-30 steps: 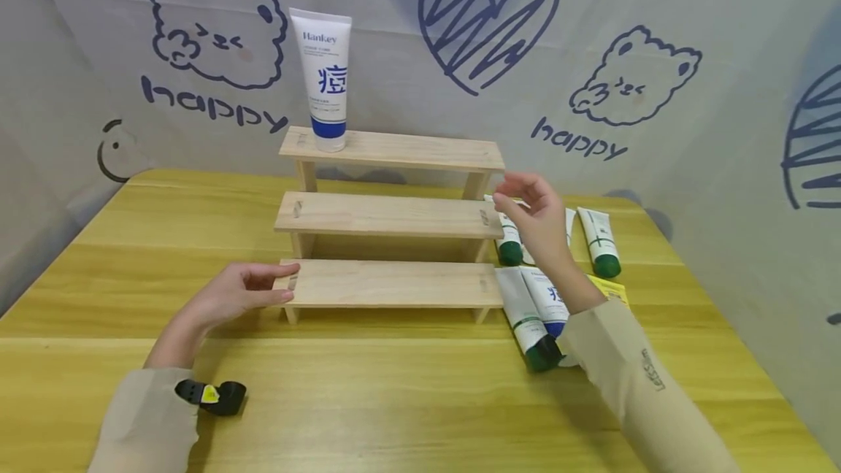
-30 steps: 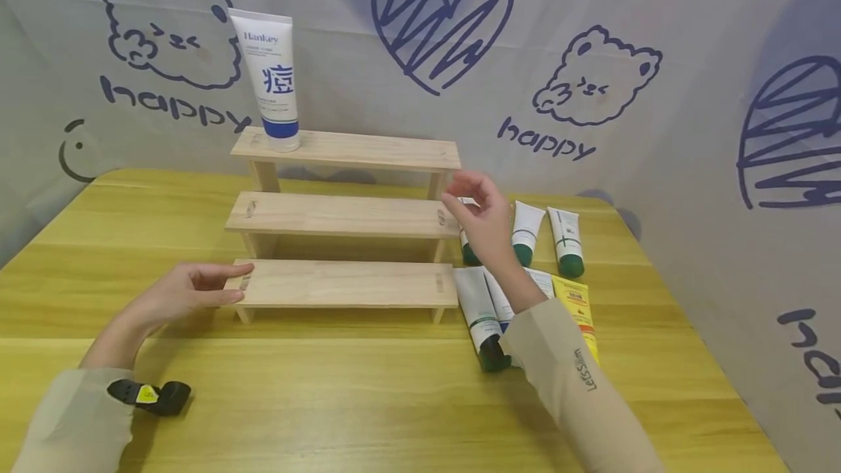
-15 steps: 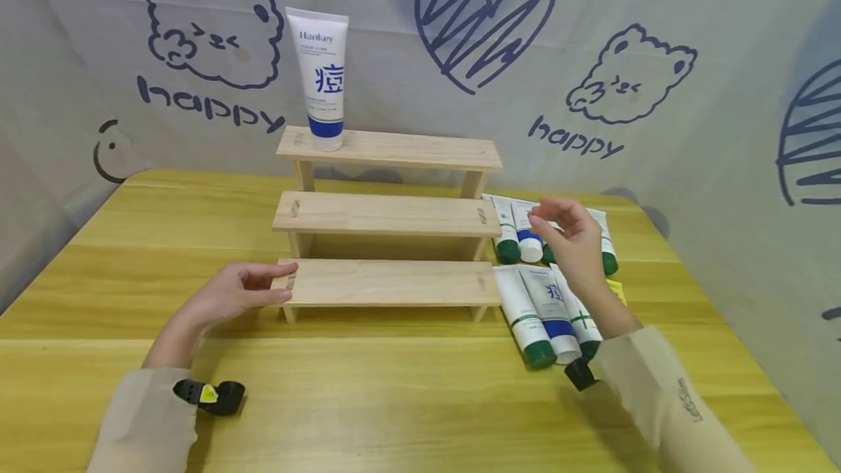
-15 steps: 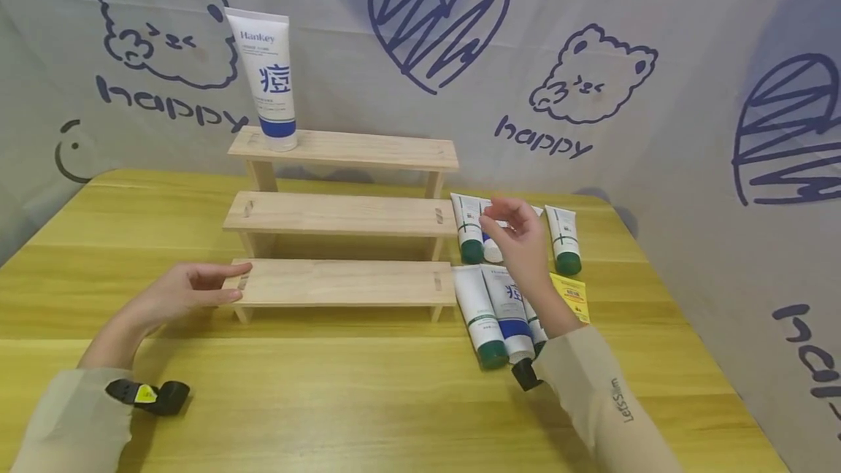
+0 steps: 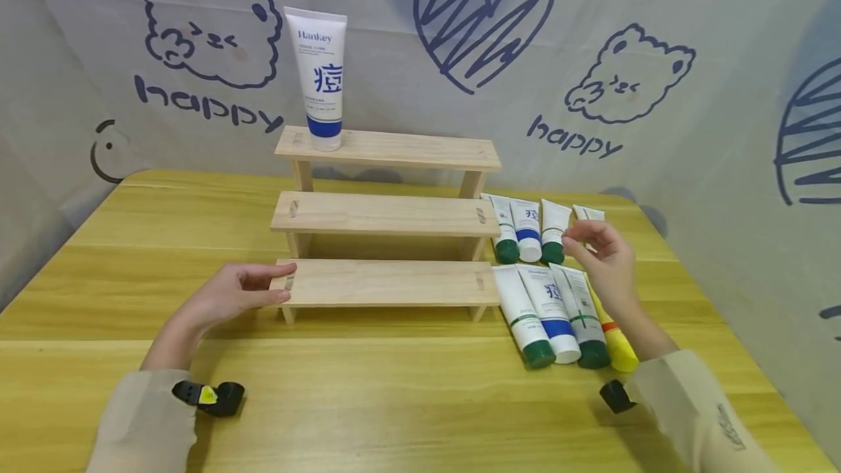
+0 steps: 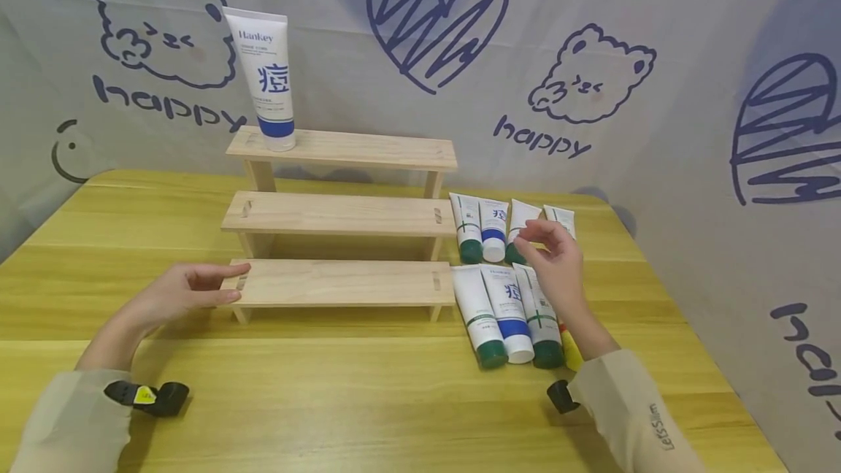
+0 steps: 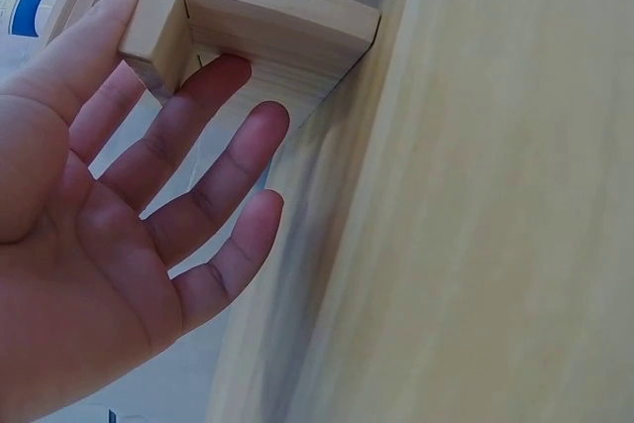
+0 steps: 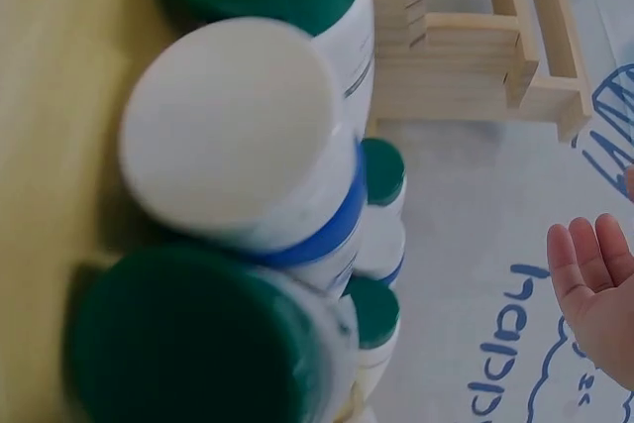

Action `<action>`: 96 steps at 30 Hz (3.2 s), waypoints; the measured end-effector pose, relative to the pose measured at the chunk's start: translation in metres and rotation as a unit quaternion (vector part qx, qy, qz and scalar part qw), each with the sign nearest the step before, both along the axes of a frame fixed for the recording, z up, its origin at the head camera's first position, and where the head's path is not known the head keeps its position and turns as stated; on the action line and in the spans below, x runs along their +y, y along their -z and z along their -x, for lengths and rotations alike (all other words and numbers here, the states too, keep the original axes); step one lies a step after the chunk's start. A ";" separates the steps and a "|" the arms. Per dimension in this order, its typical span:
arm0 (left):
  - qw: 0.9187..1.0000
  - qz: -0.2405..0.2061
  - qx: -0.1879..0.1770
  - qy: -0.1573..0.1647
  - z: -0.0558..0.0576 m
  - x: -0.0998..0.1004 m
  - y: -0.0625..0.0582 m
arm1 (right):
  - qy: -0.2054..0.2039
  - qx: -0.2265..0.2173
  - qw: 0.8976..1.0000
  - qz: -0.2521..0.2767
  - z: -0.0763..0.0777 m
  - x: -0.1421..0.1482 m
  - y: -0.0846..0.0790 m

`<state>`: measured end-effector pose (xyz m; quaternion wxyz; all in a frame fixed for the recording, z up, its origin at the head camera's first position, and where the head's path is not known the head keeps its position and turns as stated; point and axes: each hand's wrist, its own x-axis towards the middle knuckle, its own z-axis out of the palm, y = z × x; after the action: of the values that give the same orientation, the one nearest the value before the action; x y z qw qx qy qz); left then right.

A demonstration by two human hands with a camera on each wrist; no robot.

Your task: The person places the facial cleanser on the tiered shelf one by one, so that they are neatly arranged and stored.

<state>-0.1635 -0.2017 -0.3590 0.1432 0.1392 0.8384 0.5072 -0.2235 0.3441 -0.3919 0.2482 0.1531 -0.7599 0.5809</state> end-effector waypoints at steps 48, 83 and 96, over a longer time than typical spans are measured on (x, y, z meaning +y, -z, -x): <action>1.000 0.001 -0.002 0.003 -0.003 -0.001 -0.001 | 0.040 -0.302 0.913 -0.271 -0.084 0.083 0.012; 1.000 0.008 0.003 0.006 -0.003 0.000 -0.002 | 0.038 -0.427 0.887 -0.173 -0.096 0.043 -0.042; 1.000 0.004 -0.007 0.007 -0.002 0.000 -0.003 | 0.030 -0.376 0.921 -0.102 -0.095 0.046 -0.057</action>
<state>-0.1616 -0.2021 -0.3563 0.1528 0.1406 0.8383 0.5041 -0.1284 0.3900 -0.3349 -0.0557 -0.0747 -0.8566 0.5075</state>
